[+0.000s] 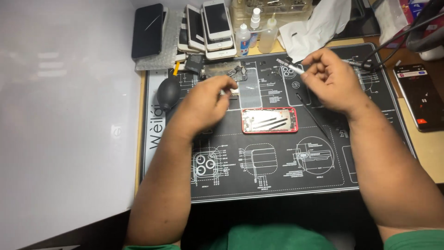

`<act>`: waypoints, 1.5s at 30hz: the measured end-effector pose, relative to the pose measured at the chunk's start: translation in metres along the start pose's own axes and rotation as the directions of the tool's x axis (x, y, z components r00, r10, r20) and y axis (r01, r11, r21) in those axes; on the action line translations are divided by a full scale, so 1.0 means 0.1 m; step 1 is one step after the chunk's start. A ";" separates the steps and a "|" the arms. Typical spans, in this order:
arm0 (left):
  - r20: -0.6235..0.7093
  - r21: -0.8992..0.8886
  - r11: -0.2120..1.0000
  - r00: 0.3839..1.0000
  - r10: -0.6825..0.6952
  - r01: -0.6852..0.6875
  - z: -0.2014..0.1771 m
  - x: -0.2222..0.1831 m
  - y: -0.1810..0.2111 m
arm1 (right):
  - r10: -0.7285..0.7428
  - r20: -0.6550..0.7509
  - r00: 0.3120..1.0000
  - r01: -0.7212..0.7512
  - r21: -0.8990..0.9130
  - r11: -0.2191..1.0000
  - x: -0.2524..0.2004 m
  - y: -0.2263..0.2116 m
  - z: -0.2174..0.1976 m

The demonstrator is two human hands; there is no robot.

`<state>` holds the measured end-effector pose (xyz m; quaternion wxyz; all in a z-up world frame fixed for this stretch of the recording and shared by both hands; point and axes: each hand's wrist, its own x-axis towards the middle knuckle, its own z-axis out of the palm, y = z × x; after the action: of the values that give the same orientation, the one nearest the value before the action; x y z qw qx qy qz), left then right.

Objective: Repairing a mobile phone by manipulating internal components with precision tools on a magnetic work mat.

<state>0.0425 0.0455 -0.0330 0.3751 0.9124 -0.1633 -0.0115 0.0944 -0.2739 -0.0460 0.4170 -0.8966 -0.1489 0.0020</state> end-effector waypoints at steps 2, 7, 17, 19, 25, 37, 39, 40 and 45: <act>-0.010 0.004 0.998 0.998 -0.059 0.059 -0.07 -0.02 0.08 | 0.001 0.023 1.000 -0.001 -0.021 1.000 0.01 -0.02 -0.04; 0.040 0.116 0.968 0.973 -0.228 0.222 -0.03 -0.04 0.24 | -0.003 0.065 0.998 0.005 -0.027 1.000 -0.02 -0.04 -0.12; 0.398 0.085 0.978 0.894 -0.206 0.188 0.02 -0.08 0.37 | 0.042 0.177 0.983 -0.019 -0.130 0.991 -0.04 -0.05 -0.21; 0.390 0.099 0.979 0.898 -0.205 0.180 0.06 -0.08 0.35 | 0.047 0.184 0.982 -0.023 -0.134 0.991 -0.05 -0.07 -0.19; 0.390 0.190 0.968 0.892 -0.227 0.163 0.09 -0.05 0.33 | 0.011 0.204 0.979 0.012 -0.114 0.993 -0.05 -0.09 -0.16; 0.440 0.070 0.973 0.869 -0.226 0.218 0.04 -0.07 0.49 | -0.012 0.205 0.979 0.032 -0.097 0.995 -0.10 -0.12 -0.21; 0.425 0.050 0.977 0.881 -0.210 0.209 0.05 -0.07 0.49 | 0.098 0.270 0.958 -0.067 -0.122 0.990 -0.11 -0.19 -0.26; 0.424 0.050 0.978 0.882 -0.206 0.204 0.05 -0.06 0.50 | 0.098 0.266 0.959 -0.067 -0.124 0.990 -0.11 -0.19 -0.28; 0.453 -0.017 0.978 0.873 -0.178 0.208 0.09 -0.05 0.43 | 0.122 0.283 0.951 -0.066 -0.199 0.978 -0.10 -0.13 -0.32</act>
<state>0.0243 0.0122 -0.0099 0.3539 0.8839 -0.1532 -0.2646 0.0858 -0.2926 -0.0161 0.3038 -0.9276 -0.1655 0.1411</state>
